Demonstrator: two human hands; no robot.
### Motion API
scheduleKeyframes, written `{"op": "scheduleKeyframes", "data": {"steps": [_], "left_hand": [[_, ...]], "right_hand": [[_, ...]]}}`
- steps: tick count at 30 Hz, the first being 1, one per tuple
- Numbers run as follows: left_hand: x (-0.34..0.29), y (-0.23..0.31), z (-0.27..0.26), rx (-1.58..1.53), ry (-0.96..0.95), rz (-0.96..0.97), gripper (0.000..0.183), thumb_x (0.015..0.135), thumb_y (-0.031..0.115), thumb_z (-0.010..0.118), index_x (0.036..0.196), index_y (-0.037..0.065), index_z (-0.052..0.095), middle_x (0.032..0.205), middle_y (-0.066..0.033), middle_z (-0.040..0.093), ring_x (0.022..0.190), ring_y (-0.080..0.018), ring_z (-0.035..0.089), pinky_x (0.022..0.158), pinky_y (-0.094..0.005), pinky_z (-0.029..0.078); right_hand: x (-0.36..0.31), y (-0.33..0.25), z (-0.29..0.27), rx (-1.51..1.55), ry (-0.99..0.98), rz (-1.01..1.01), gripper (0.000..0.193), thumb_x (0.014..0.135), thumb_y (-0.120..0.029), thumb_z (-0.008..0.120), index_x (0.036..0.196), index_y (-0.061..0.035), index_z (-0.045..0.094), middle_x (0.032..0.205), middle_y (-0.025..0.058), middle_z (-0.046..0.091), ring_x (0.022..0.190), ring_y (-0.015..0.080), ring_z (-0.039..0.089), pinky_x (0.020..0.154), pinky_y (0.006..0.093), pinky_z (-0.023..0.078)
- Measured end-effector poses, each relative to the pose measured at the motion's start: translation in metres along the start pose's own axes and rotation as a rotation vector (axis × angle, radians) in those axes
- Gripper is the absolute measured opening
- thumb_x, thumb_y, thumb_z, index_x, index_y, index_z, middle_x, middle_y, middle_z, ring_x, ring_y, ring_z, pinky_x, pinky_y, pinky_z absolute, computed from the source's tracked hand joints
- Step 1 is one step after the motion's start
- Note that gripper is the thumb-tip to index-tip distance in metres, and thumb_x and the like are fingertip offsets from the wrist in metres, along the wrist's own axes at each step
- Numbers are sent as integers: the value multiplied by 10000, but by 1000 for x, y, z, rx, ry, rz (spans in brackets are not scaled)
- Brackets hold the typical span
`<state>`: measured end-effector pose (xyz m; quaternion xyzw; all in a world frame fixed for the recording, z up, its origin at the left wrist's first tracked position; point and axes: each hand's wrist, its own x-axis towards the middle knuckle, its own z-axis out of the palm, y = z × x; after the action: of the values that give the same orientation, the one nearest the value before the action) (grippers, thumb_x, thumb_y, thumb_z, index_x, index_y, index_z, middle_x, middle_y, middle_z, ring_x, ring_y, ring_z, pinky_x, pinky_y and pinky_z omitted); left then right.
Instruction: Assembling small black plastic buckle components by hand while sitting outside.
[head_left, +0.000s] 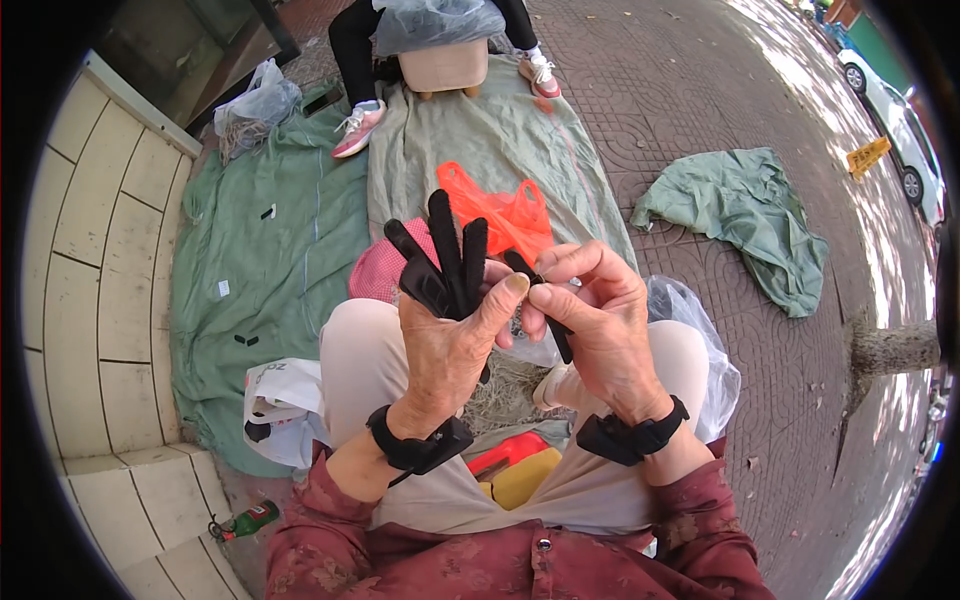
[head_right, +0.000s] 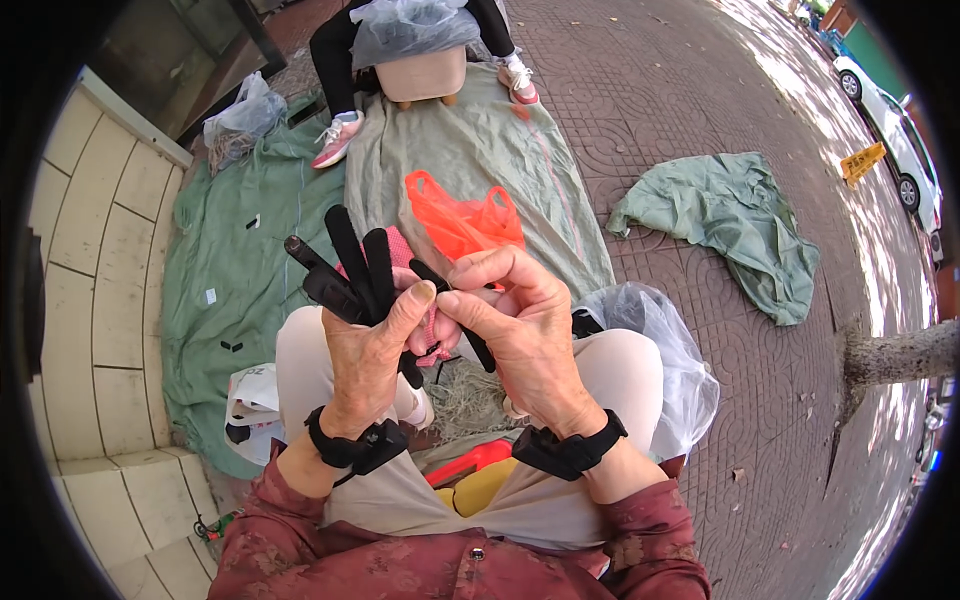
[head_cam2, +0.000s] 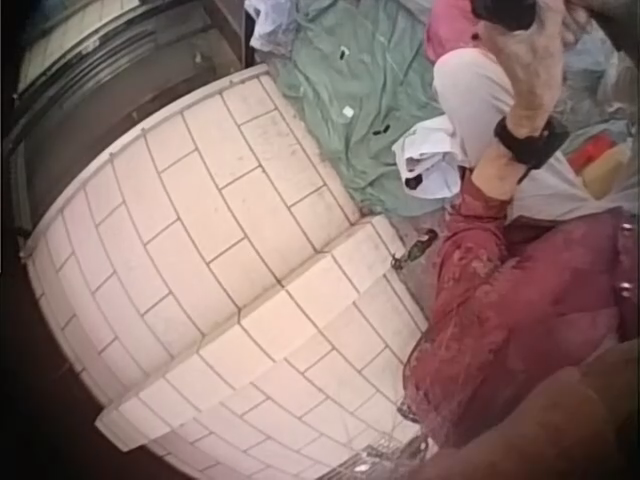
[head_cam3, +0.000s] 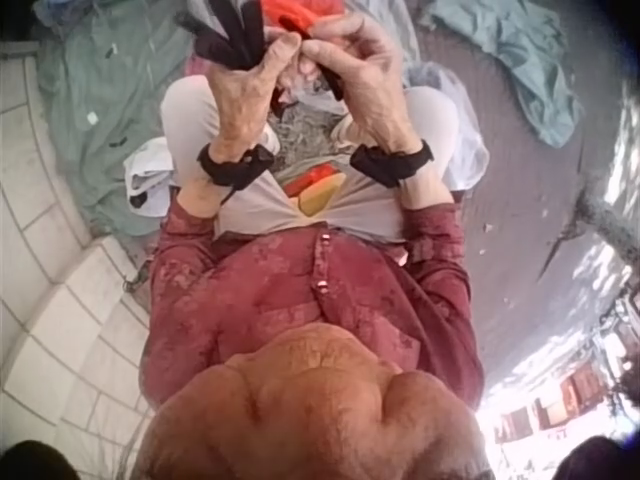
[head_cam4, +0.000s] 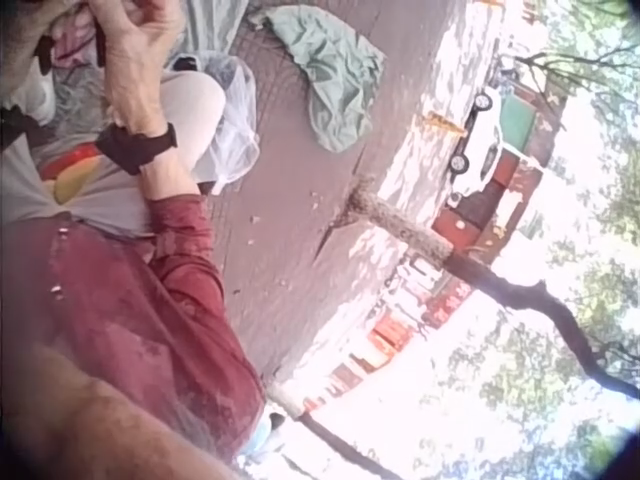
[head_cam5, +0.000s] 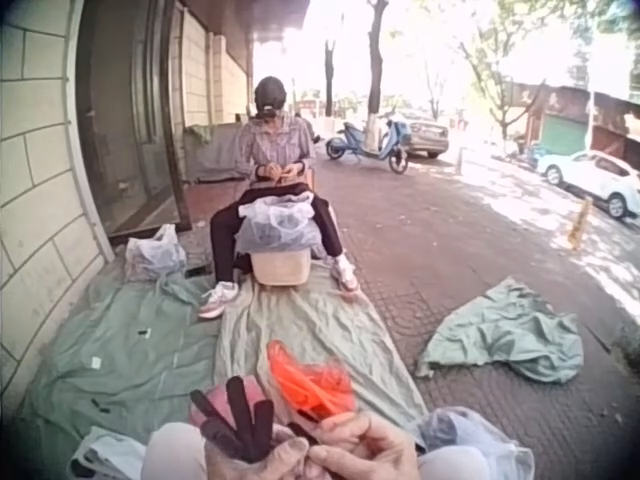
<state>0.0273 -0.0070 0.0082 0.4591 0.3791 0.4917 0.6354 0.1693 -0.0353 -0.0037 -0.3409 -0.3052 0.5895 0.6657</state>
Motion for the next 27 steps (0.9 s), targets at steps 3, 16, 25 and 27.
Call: {"op": "scheduleKeyframes", "data": {"steps": [3, 16, 25, 27], "left_hand": [[-1, 2, 1, -32, -37, 29, 141, 900, 113, 686, 879, -21, 648, 676, -62, 656, 581, -107, 621, 483, -203, 435], [-2, -3, 0, 32, -64, 26, 137, 928, 114, 642, 906, -19, 617, 670, -58, 624, 549, -95, 574, 476, -225, 444], [-2, 7, -2, 55, -44, 38, 146, 911, 106, 666, 981, -19, 639, 735, -41, 639, 581, -86, 583, 496, -211, 435], [-1, 9, -2, 77, -64, -37, 168, 909, 131, 676, 994, -7, 631, 746, -25, 621, 569, -71, 549, 503, -205, 417]], "right_hand": [[-1, 0, -1, 22, -9, -18, 128, 848, 78, 666, 906, 14, 570, 973, 114, 585, 677, 164, 655, 578, 274, 557], [3, 4, -6, 71, -22, 68, 141, 841, 85, 669, 904, 13, 565, 991, 109, 581, 666, 161, 646, 567, 270, 543], [-3, -4, -1, 29, -52, -60, 153, 831, 119, 656, 895, 20, 557, 1028, 130, 571, 679, 171, 654, 572, 275, 544], [-3, -7, -2, 35, -64, -79, 155, 830, 121, 655, 894, 22, 556, 1033, 133, 569, 679, 173, 655, 573, 276, 546]]}}
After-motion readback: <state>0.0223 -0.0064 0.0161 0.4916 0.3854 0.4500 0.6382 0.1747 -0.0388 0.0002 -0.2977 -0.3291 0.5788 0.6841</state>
